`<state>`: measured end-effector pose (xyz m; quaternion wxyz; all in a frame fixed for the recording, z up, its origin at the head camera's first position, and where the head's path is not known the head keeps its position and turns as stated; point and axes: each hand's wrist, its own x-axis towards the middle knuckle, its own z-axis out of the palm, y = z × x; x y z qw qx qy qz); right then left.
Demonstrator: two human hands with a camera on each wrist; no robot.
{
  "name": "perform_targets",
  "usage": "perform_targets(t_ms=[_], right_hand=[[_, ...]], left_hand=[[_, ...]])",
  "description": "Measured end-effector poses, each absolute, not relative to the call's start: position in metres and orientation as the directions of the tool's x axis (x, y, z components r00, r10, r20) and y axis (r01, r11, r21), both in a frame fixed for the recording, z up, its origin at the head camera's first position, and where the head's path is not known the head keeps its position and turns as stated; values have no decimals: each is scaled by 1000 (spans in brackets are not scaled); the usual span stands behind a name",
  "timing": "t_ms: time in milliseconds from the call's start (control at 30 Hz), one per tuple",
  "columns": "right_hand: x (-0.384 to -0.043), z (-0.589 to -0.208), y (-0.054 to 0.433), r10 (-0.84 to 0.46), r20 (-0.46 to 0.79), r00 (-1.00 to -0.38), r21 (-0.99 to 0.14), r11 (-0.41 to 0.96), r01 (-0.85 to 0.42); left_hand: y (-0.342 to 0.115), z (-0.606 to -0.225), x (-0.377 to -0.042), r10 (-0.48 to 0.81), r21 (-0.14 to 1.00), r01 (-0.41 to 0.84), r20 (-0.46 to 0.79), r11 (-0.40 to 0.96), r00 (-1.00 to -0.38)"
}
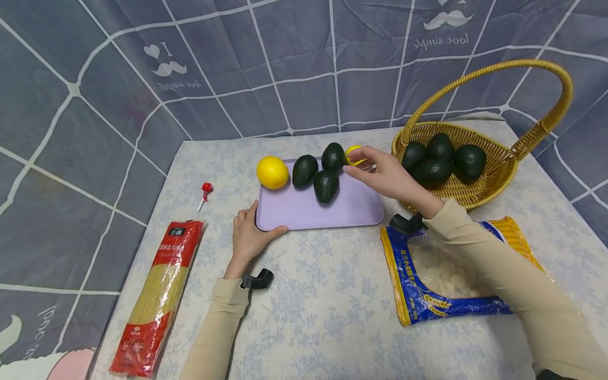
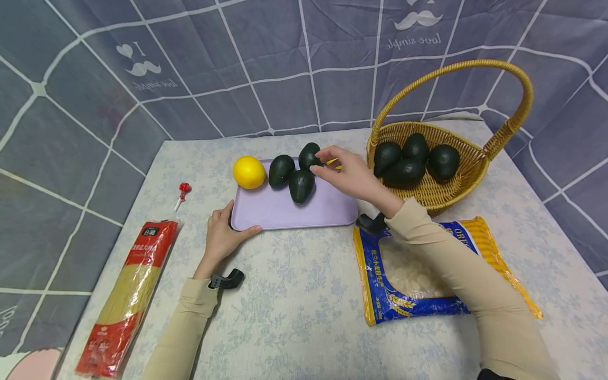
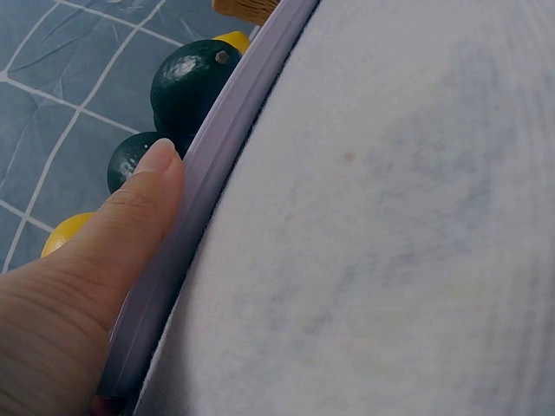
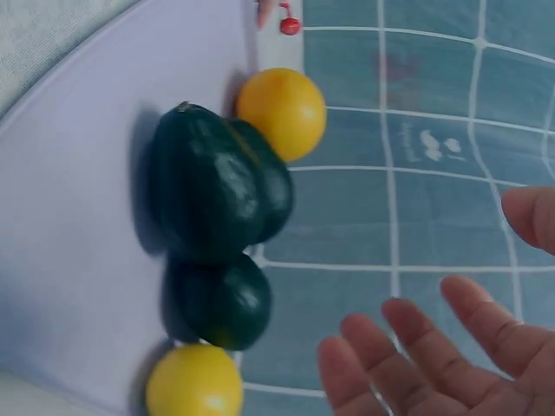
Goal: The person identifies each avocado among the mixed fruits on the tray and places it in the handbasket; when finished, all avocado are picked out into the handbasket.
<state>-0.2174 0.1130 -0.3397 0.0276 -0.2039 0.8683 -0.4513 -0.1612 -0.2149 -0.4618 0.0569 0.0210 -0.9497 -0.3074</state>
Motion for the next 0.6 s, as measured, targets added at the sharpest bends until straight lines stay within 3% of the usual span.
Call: perform_targets(t_ms=[300, 600], right_hand=[[-240, -364, 91, -395, -31, -918, -785, 578, -222], [-248, -380, 79, -375, -68, -924, -784, 593, -183]], left_hand=[[-215, -461, -160, -67, 589, 9, 108, 808, -992], [-215, -461, -160, -67, 585, 17, 122, 811, -990]])
